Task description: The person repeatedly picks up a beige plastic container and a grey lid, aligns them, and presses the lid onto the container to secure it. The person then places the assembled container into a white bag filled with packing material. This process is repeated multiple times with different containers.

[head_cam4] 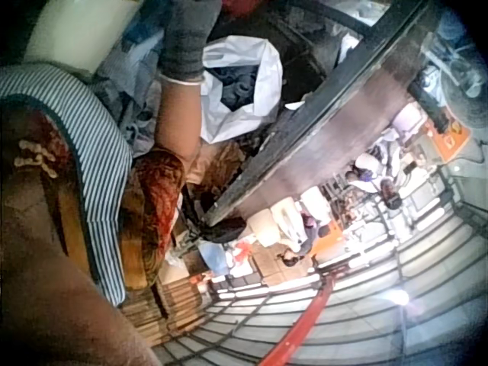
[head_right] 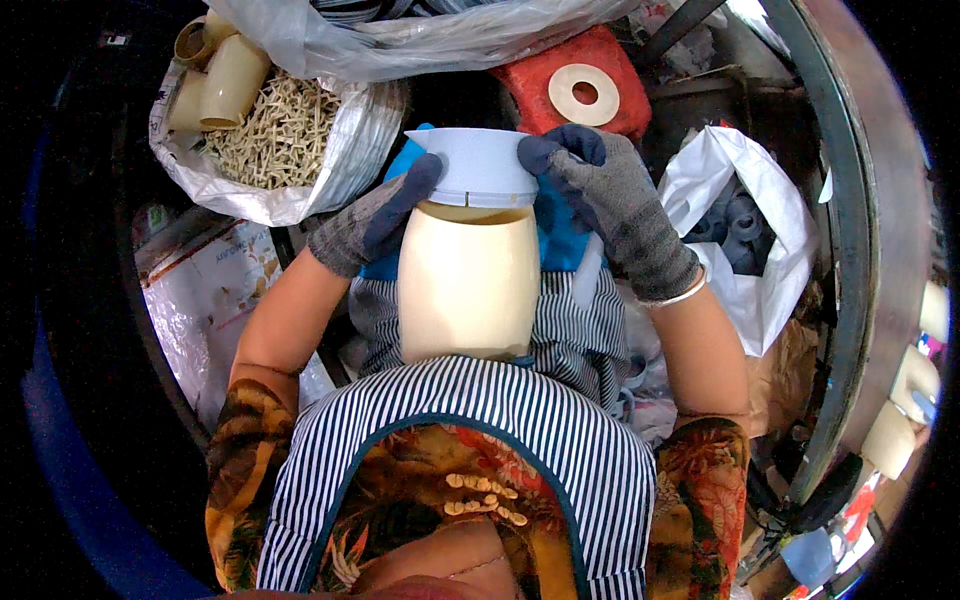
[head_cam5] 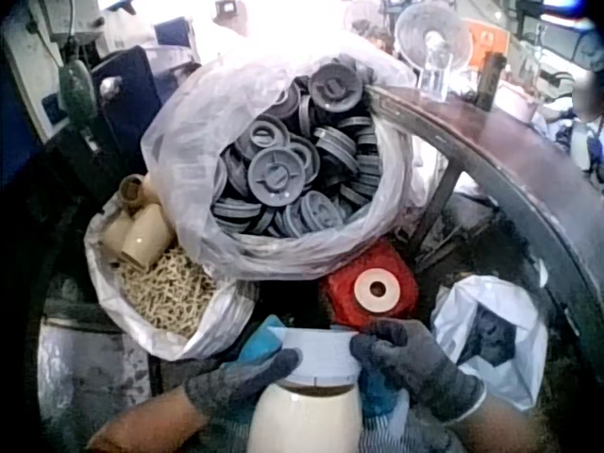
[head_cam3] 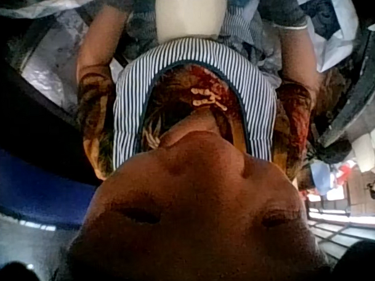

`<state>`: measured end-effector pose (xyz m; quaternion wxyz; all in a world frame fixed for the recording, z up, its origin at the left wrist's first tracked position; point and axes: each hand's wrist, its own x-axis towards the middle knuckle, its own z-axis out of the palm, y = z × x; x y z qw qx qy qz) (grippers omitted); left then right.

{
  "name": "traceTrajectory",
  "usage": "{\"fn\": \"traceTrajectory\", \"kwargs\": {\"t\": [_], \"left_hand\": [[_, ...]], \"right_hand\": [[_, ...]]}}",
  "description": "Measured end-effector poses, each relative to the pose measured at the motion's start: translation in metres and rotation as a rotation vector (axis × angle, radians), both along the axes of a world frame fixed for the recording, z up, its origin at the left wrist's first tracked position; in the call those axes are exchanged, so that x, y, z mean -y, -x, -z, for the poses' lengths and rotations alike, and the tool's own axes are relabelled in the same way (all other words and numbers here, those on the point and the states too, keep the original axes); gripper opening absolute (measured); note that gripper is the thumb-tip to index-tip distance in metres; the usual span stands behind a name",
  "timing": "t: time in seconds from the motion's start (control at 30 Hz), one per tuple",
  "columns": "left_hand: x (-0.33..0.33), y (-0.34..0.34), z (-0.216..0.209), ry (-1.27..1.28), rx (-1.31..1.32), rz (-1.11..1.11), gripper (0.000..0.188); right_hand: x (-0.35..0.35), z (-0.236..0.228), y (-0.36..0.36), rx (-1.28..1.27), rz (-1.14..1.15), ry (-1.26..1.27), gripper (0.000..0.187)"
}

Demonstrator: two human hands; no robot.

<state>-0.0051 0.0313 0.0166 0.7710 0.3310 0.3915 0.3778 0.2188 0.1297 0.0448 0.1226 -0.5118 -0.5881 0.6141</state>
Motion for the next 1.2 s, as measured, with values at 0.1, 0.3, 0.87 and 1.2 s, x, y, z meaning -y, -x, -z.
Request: {"fn": "traceTrajectory", "kwargs": {"t": [0.1,0.3,0.87,1.2], "left_hand": [[-0.001,0.001,0.005,0.017,-0.003,-0.013,0.094],[0.001,0.001,0.011,0.029,0.038,-0.037,0.095],[0.0,0.005,0.009,0.093,0.073,-0.051,0.082],[0.005,0.012,0.027,0.098,0.086,-0.039,0.077]], "right_hand": [[0.0,-0.005,0.004,0.042,-0.03,-0.017,0.043],[0.0,0.003,0.002,0.0,0.008,0.022,0.046],[0.001,0.014,0.004,-0.023,-0.019,-0.104,0.043],[0.018,0.047,-0.001,-0.118,0.022,-0.219,0.045]]}}
